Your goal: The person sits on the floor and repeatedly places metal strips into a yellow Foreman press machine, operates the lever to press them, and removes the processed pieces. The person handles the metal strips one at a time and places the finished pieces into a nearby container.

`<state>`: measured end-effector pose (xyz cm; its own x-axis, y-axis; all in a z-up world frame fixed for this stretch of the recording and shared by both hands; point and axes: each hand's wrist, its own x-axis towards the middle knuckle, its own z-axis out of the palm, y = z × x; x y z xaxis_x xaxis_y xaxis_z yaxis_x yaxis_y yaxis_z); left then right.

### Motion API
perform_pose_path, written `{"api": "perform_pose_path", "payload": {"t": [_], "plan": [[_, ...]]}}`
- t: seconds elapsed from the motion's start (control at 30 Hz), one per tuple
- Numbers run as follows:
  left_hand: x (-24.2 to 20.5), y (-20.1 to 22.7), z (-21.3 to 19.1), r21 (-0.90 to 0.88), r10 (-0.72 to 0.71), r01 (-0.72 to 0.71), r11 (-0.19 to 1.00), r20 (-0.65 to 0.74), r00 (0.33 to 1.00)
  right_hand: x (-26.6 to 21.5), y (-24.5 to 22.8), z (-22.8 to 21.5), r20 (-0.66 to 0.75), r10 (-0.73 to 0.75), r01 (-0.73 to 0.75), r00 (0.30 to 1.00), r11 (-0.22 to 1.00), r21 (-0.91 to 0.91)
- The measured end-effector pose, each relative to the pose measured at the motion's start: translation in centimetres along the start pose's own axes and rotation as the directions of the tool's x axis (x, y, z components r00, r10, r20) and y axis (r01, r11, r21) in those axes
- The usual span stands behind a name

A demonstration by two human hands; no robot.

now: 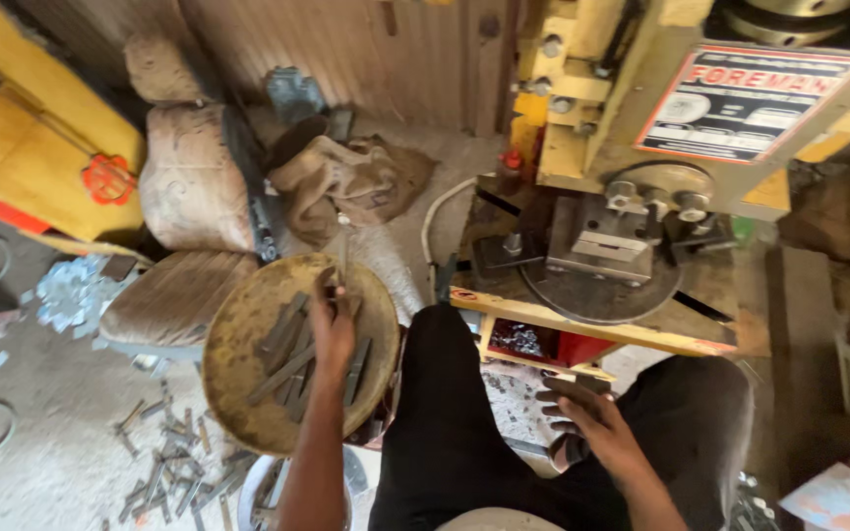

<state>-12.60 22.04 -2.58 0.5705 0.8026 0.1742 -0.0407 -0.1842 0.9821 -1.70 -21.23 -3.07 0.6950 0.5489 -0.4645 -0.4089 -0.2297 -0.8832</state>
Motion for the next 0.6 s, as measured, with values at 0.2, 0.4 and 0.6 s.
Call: {"api": "perform_pose_path", "payload": {"t": [0.2, 0.4, 0.6], "plan": [[-6.7, 6.4, 13.7, -0.464, -0.479, 0.764, 0.449, 0.596, 0.644, 0.7, 0.5, 2.4, 0.012, -0.145, 0.144, 0.989, 0.988, 0.049], [-12.5, 8.6, 24.3, -0.237, -0.134, 0.485, 0.842, 0.779, 0.613, -0.5, 0.2, 2.1, -0.26, -0.278, 0.33, 0.925, 0.927, 0.181], [-12.2, 8.8, 27.8, -0.234, -0.015, 0.273, 0.933, 0.733, 0.68, -1.3, -3.1, -1.2, -0.332, -0.162, 0.233, 0.929, 0.955, 0.186]]}}
